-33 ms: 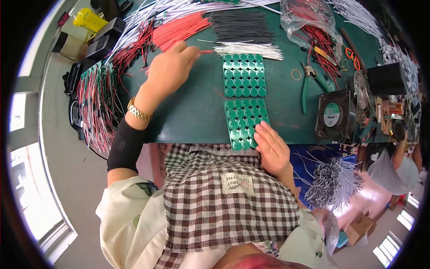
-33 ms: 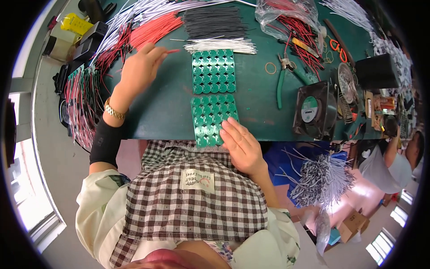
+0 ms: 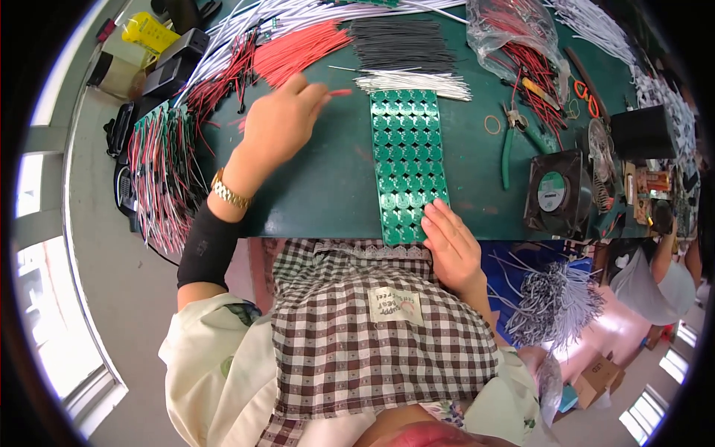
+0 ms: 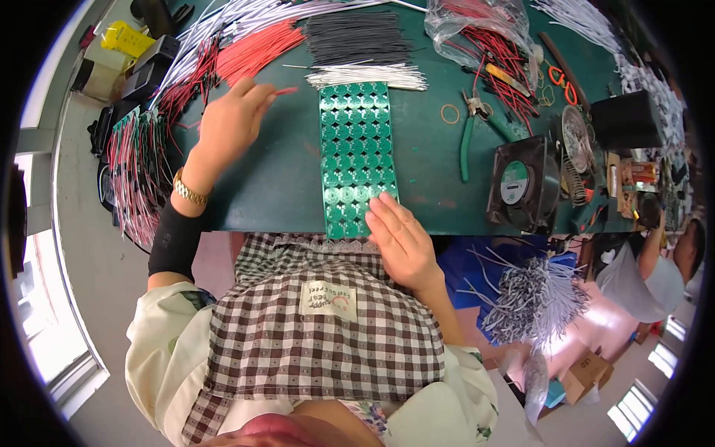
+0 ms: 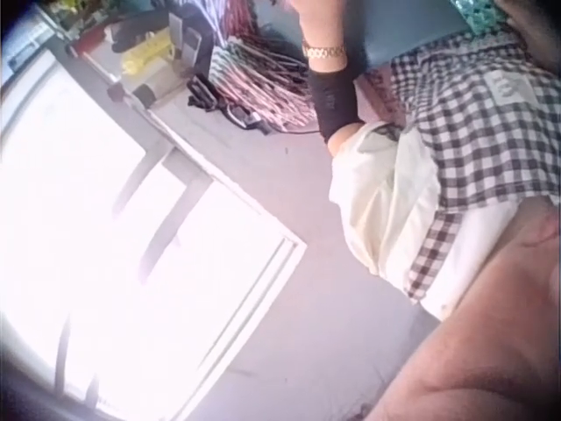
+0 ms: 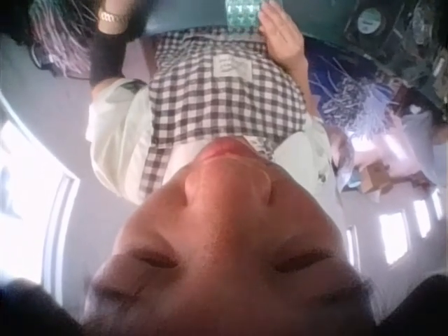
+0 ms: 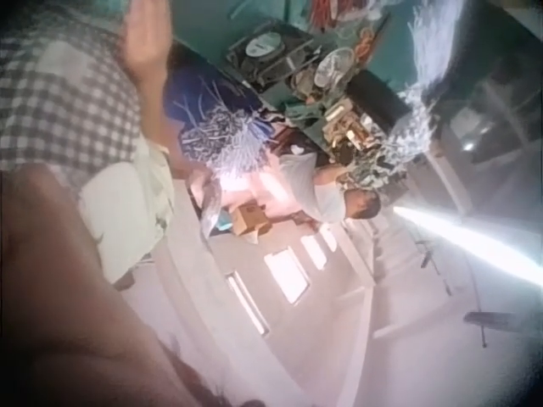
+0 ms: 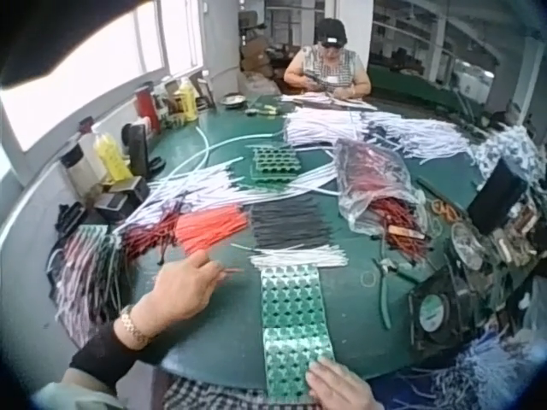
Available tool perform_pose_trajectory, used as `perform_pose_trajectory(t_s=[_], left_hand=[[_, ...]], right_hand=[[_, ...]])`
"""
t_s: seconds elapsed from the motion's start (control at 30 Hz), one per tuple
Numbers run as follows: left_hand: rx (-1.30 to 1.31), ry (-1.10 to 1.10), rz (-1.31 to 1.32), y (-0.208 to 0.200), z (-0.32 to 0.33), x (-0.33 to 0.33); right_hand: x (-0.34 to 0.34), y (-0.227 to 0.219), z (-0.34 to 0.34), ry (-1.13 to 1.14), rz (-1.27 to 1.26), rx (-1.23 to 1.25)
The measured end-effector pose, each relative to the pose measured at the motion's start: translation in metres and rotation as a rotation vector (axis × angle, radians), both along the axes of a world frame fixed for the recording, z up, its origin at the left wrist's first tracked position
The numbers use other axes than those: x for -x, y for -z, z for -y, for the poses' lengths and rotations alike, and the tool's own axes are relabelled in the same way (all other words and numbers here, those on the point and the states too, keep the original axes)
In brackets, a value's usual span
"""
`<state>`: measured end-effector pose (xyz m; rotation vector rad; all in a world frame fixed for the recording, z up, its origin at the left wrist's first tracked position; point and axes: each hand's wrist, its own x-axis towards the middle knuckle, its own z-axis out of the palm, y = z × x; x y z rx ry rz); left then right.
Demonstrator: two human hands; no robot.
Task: The person solders bundles of red and white wires to individual points on a panel of green LED circuit boards using a handheld soldering iron.
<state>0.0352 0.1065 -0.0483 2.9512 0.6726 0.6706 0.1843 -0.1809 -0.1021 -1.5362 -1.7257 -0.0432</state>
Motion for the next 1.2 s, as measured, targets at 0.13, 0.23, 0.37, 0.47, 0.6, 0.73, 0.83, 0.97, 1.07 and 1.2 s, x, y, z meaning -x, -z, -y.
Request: perform_pose_trajectory(t_s=[0.13,0.23,0.37,0.47,0.6,0.73,0.83,0.97,1.07,1.2], left_hand=[[-0.089,-0.046,-0.095,0.013,0.026,0.026],[-0.108,-0.010,-0.190,0.014,0.032,0.047],[-0.281,-0.013,-0.459,-0.038,0.042,0.061],[-0.479,0.029,-0.628,-0.056,0.036,0.060],[-0.777,0.050,-0.961,-0.012,0.039,0.054],[-0.689,-0.037,-0.825,-0.007,0.034,0.017],[-0.399,-0.094,-0.345,-0.012,0.035,-0.012],[0.079,-0.061,0.020,0.010,0.033,-0.041],[0.200,-0.032,0.124,0.030,0.024,-0.051],[0.339,-0.007,0.251,0.035,0.005,-0.052]], right_hand=[[0.000,-0.005,-0.005,0.036,0.135,0.110],[-0.002,-0.011,-0.006,0.006,0.123,0.159],[-0.010,-0.009,-0.004,-0.030,-0.032,0.097],[-0.014,-0.011,-0.002,-0.025,-0.012,-0.004],[-0.011,-0.026,0.002,0.001,-0.023,-0.137],[-0.012,-0.040,-0.006,0.113,-0.108,-0.144],[-0.029,-0.055,-0.034,0.242,-0.152,-0.106],[-0.060,-0.041,-0.094,0.281,-0.260,-0.046],[-0.080,-0.032,-0.125,0.289,-0.231,-0.005],[-0.096,-0.028,-0.147,0.313,-0.043,0.050]])
